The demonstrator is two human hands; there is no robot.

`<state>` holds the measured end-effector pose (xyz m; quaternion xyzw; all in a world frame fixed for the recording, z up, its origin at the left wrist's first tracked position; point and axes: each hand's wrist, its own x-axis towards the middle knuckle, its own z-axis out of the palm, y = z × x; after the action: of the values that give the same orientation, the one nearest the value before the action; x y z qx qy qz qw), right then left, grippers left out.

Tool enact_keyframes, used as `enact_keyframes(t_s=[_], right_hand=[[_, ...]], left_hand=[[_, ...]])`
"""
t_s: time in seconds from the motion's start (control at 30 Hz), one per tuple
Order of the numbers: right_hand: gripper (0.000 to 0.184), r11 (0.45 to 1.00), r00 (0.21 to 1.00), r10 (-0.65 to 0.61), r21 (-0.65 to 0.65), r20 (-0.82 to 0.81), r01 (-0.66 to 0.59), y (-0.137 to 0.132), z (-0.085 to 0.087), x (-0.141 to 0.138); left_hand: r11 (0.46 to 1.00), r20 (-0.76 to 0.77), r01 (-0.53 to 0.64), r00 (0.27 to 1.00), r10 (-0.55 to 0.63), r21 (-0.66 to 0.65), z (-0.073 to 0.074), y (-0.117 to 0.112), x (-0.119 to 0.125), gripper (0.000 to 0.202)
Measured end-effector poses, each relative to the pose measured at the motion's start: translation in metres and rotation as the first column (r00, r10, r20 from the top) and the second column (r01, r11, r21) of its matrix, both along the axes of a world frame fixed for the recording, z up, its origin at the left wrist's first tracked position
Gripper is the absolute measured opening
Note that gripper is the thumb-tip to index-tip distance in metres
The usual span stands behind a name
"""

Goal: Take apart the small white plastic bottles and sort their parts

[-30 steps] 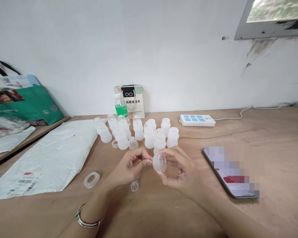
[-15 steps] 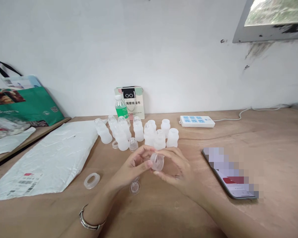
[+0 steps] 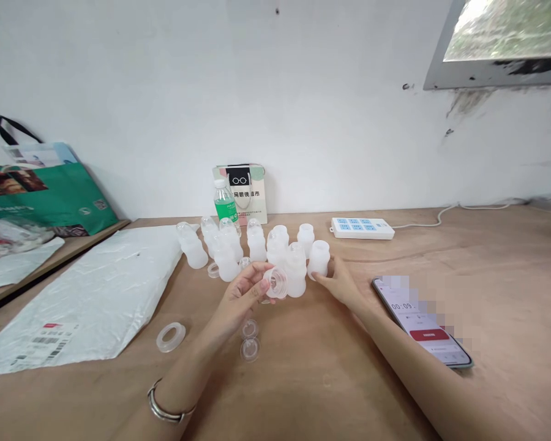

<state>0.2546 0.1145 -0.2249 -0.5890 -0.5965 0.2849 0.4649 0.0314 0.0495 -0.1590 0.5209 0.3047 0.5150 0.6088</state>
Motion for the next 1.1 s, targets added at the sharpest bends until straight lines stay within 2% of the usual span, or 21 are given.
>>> enact_keyframes(t_s=[0.1,0.17,0.27,0.33,0.4,0.47,0.57,0.67,0.73,0.8,0.9,1.0,1.1], right_hand=[[0.036,1.000,1.000,0.004,0.019,-0.017,-0.004,-0.003,0.003,0.001],[0.038,0.997,0.999,-0.022,0.075,-0.039,0.025,-0.009,0.008,0.001],[0.047,0.972,0.997,-0.037,0.229,-0.068,0.052,-0.024,0.019,-0.003],[0.047,0.925,1.000,0.008,0.379,-0.017,-0.001,-0.037,0.027,-0.007],[0.041,0.837,0.986,0.091,0.525,0.143,-0.153,-0.051,0.034,-0.010],[0.040,0.763,0.941,0.160,0.568,0.297,-0.309,-0.062,0.041,-0.012],[0.045,0.710,0.911,0.170,0.595,0.375,-0.377,-0.071,0.047,-0.011],[0.046,0.674,0.904,0.122,0.635,0.410,-0.379,-0.074,0.049,-0.009],[0.047,0.639,0.897,0.074,0.670,0.437,-0.379,-0.076,0.050,-0.008],[0.046,0.611,0.893,0.026,0.699,0.449,-0.370,-0.079,0.051,-0.007],[0.045,0.615,0.882,0.066,0.677,0.466,-0.403,-0.081,0.054,-0.008],[0.042,0.703,0.870,0.291,0.528,0.398,-0.477,-0.082,0.056,-0.010],[0.031,0.790,0.845,0.507,0.299,0.170,-0.535,-0.080,0.054,-0.011]], left_hand=[[1.000,0.011,-0.012,1.000,0.012,-0.010,0.002,-0.001,-0.002,0.037],[0.999,0.019,-0.028,0.999,0.028,-0.017,0.004,-0.001,-0.003,0.038],[0.998,0.052,-0.052,0.997,0.054,-0.021,0.005,-0.001,-0.004,0.039],[0.998,0.067,-0.070,0.995,0.069,0.003,0.004,-0.001,-0.005,0.038],[0.992,0.063,-0.108,0.993,0.104,0.061,0.003,0.000,-0.006,0.035],[0.978,0.029,-0.144,0.989,0.142,0.148,0.001,0.001,-0.008,0.034],[0.930,-0.045,-0.178,0.978,0.203,0.323,0.002,-0.001,-0.010,0.031],[0.844,-0.111,-0.192,0.953,0.282,0.500,0.005,-0.005,-0.011,0.028],[0.799,-0.141,-0.195,0.934,0.329,0.569,0.005,-0.007,-0.011,0.029],[0.777,-0.151,-0.196,0.925,0.350,0.598,0.004,-0.007,-0.011,0.030],[0.779,-0.174,-0.158,0.930,0.324,0.607,0.002,-0.006,-0.012,0.030],[0.783,-0.239,-0.073,0.931,0.276,0.618,0.005,-0.006,-0.015,0.031],[0.779,-0.291,0.027,0.935,0.202,0.627,0.011,-0.009,-0.018,0.034]])
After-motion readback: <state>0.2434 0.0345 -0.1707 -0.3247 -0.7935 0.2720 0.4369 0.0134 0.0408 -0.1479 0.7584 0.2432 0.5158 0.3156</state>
